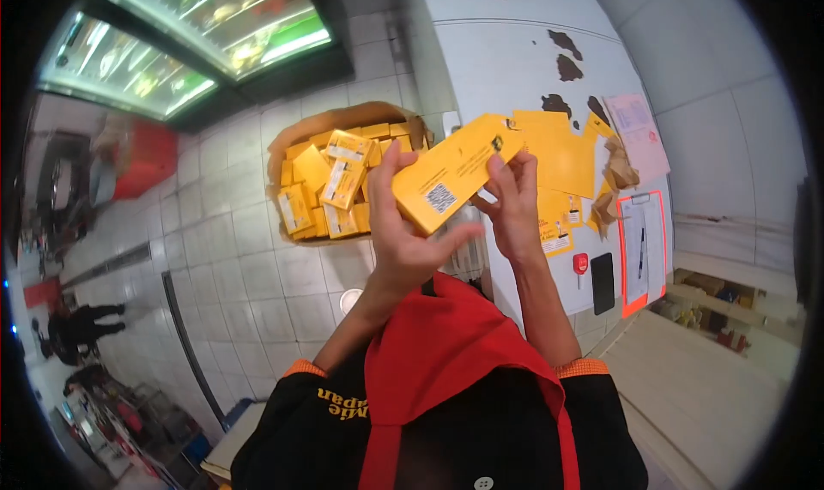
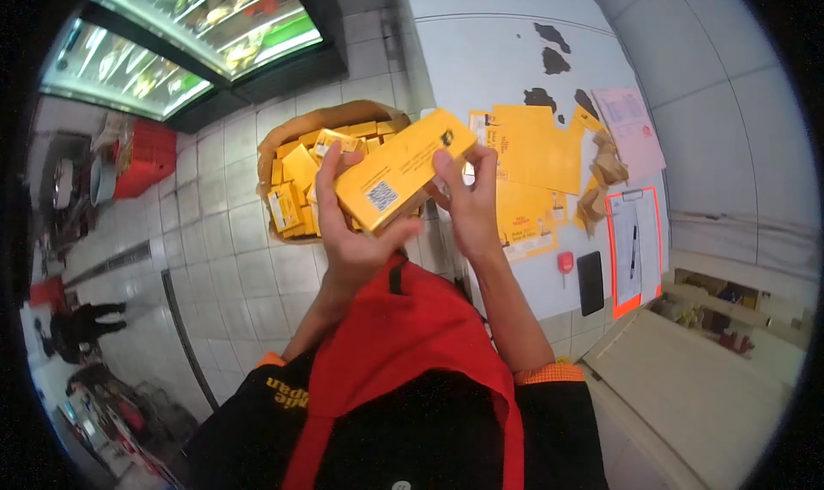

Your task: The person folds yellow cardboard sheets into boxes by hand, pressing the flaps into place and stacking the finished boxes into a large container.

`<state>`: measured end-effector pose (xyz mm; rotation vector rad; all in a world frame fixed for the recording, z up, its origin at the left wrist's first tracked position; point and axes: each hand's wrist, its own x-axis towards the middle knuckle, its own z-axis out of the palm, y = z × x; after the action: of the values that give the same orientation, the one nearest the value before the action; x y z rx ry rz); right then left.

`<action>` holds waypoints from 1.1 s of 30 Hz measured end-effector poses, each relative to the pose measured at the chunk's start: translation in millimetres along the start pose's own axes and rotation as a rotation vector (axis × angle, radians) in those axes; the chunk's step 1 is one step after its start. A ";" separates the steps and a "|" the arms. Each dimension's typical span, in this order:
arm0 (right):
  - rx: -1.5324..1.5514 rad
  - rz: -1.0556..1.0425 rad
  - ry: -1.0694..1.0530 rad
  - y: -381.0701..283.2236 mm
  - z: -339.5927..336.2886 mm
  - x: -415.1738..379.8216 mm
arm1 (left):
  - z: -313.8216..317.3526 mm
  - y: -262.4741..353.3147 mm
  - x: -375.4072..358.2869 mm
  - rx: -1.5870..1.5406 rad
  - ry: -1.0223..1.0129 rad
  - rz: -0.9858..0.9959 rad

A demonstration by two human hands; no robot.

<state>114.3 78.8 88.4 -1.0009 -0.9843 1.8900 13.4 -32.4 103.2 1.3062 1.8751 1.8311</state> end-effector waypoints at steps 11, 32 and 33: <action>-0.305 -0.142 -0.210 8.3 -50.1 -7.9 | 10.4 -87.1 -42.4 -0.596 -0.004 -0.476; -1.511 -0.244 0.064 54.6 -193.2 67.5 | -68.1 -218.2 -74.7 -0.005 0.027 -1.251; -1.621 -0.169 -0.014 48.3 -177.9 73.2 | -55.4 -211.8 -76.1 0.019 0.001 -1.227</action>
<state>228.7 171.2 -44.7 -1.5797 -2.5649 0.6239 -71.8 -88.8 -104.9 -0.0085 1.9402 1.0969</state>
